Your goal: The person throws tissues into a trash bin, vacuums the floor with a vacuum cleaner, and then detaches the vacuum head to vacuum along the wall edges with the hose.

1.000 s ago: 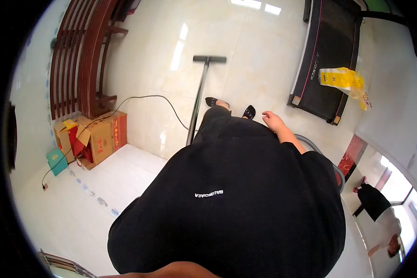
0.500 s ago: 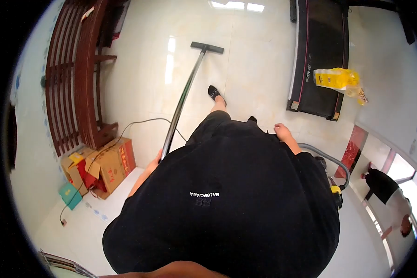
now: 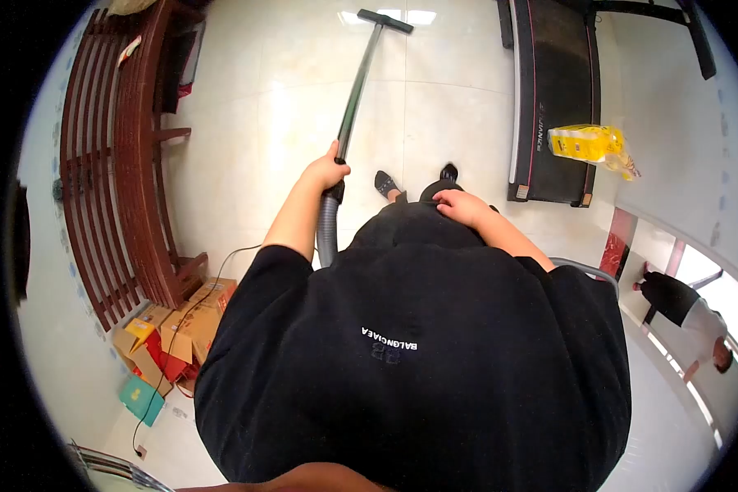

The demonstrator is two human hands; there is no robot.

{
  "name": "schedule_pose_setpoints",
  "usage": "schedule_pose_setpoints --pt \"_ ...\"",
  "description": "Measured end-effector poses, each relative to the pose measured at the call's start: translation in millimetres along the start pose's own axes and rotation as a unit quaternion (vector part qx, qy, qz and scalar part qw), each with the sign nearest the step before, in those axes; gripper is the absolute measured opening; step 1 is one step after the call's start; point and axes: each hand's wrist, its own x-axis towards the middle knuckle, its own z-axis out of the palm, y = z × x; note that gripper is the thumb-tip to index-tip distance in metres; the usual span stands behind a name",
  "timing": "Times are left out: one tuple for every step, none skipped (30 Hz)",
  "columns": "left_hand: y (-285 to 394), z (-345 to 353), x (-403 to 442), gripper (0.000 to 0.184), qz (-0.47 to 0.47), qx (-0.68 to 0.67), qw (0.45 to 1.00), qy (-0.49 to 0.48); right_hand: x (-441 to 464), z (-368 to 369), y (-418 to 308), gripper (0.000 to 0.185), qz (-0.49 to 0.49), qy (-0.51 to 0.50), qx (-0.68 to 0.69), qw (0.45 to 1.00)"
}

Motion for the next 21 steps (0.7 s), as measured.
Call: schedule_pose_setpoints --pt "-13 9 -4 0.087 0.014 -0.037 0.999 -0.013 2 -3 -3 0.031 0.000 -0.018 -0.029 0.999" --pt "-33 19 -16 0.087 0.026 -0.069 0.997 -0.024 7 -3 7 0.031 0.021 -0.001 0.009 1.000" --pt "-56 27 -34 0.086 0.035 -0.100 0.994 -0.033 9 -6 12 0.034 0.034 0.031 0.018 0.999" --pt "-80 34 -59 0.086 0.014 -0.111 0.992 -0.059 14 -8 20 0.033 0.071 0.036 0.018 0.997" --pt "-102 42 -88 0.086 -0.007 -0.120 0.989 -0.086 21 -10 33 0.032 0.107 0.041 0.020 0.993" --pt "-125 54 -117 0.085 -0.056 -0.131 0.980 -0.137 28 -11 49 0.033 0.125 0.036 -0.001 0.992" --pt "-203 121 -126 0.083 0.035 -0.219 0.970 -0.101 33 -13 59 0.033 0.144 0.032 -0.021 0.989" --pt "-241 155 -158 0.085 0.022 -0.290 0.946 -0.145 35 -16 61 0.033 0.149 0.035 -0.048 0.987" --pt "-254 167 -190 0.085 0.004 -0.318 0.934 -0.165 35 -19 61 0.033 0.151 0.033 -0.043 0.987" --pt "-248 160 -215 0.085 -0.034 -0.301 0.938 -0.172 36 -21 64 0.034 0.141 0.027 -0.033 0.989" --pt "-242 151 -242 0.085 -0.070 -0.290 0.937 -0.179 38 -24 63 0.034 0.130 0.022 -0.024 0.991" --pt "-232 138 -259 0.085 -0.095 -0.282 0.937 -0.181 39 -25 64 0.034 0.130 0.018 0.008 0.991" --pt "-219 121 -269 0.085 -0.112 -0.272 0.939 -0.180 43 -29 64 0.034 0.130 0.017 0.012 0.991" --pt "-207 104 -273 0.085 -0.122 -0.259 0.941 -0.179 46 -31 62 0.034 0.122 0.013 -0.004 0.992" --pt "-189 84 -269 0.085 -0.129 -0.240 0.946 -0.176 47 -31 62 0.034 0.114 0.010 -0.020 0.993" --pt "-172 64 -259 0.085 -0.130 -0.215 0.952 -0.174 49 -32 64 0.034 0.114 0.009 -0.014 0.993" --pt "-150 41 -249 0.085 -0.131 -0.187 0.958 -0.173 52 -34 67 0.034 0.104 0.004 -0.008 0.995" --pt "-131 19 -233 0.083 -0.130 -0.120 0.969 -0.170 55 -39 70 0.034 0.094 0.003 -0.002 0.996" --pt "-126 10 -212 0.083 -0.111 -0.088 0.977 -0.158 54 -45 69 0.034 0.096 0.010 0.004 0.995" --pt "-121 2 -190 0.083 -0.093 -0.055 0.984 -0.145 49 -49 68 0.032 0.082 0.036 0.049 0.995" --pt "-95 -16 -164 0.083 -0.094 -0.035 0.983 -0.156 43 -54 70 0.030 0.067 0.062 0.093 0.991"
